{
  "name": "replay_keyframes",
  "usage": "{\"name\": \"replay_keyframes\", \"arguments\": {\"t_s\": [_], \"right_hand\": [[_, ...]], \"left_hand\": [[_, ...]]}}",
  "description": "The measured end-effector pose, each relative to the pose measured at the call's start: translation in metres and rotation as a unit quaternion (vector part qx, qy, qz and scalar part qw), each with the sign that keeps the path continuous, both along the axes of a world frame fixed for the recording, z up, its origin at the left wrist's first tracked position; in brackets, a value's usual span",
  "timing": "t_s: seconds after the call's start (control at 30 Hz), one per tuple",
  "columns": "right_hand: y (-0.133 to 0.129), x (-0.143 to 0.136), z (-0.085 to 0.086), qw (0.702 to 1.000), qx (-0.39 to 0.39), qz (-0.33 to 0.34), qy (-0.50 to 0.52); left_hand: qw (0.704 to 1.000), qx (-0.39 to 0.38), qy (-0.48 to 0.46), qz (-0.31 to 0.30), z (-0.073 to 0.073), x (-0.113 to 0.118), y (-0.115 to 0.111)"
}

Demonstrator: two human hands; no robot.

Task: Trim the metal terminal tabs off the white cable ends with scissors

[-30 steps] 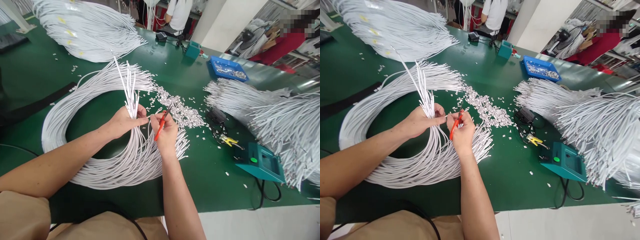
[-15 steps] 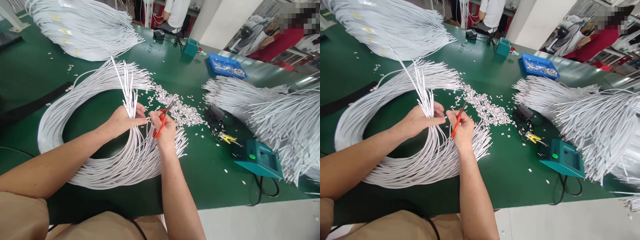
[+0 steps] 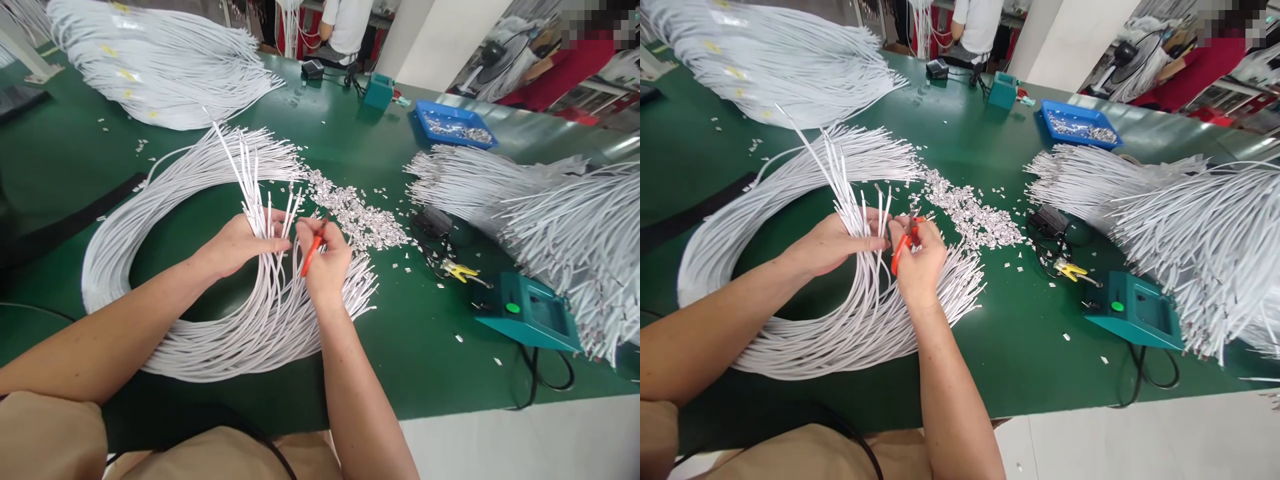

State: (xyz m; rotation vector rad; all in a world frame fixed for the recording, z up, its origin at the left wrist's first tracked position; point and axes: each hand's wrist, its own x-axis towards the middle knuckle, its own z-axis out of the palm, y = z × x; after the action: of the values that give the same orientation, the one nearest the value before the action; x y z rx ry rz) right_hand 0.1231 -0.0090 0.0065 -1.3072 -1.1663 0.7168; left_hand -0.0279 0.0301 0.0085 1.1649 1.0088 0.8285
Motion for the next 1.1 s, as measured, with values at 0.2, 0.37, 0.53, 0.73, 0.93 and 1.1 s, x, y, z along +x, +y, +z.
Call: {"name": "replay_keyframes", "arguments": {"t_s": [0.2, 0.37, 0.53, 0.73, 0.93, 1.1], "right_hand": [[0.003, 0.001, 0.001, 0.993, -0.089, 0.062, 0.052], [0.002, 0.0, -0.001, 0.977, -0.168, 0.117, 0.058], [0.002, -0.002, -0.007, 0.971, -0.185, 0.146, 0.04], [0.009, 0.01, 0.002, 0.978, -0.121, 0.075, 0.153], [0.007, 0.002, 0.002, 0.949, -0.089, 0.211, 0.215], [0.005, -0.005, 0.0, 0.974, -0.064, 0.122, 0.181]], "left_hand": [[0.999, 0.013, 0.027, 0.012, 0.004, -0.002, 0.002], [0.997, -0.012, -0.063, 0.05, 0.007, 0.001, 0.002], [0.993, -0.024, -0.104, 0.048, 0.009, 0.003, 0.003], [0.997, -0.004, -0.073, 0.0, 0.009, 0.002, 0.003], [0.996, 0.016, -0.07, -0.05, 0.009, 0.001, 0.001], [0.999, 0.015, -0.047, -0.011, 0.011, 0.004, -0.001]]}}
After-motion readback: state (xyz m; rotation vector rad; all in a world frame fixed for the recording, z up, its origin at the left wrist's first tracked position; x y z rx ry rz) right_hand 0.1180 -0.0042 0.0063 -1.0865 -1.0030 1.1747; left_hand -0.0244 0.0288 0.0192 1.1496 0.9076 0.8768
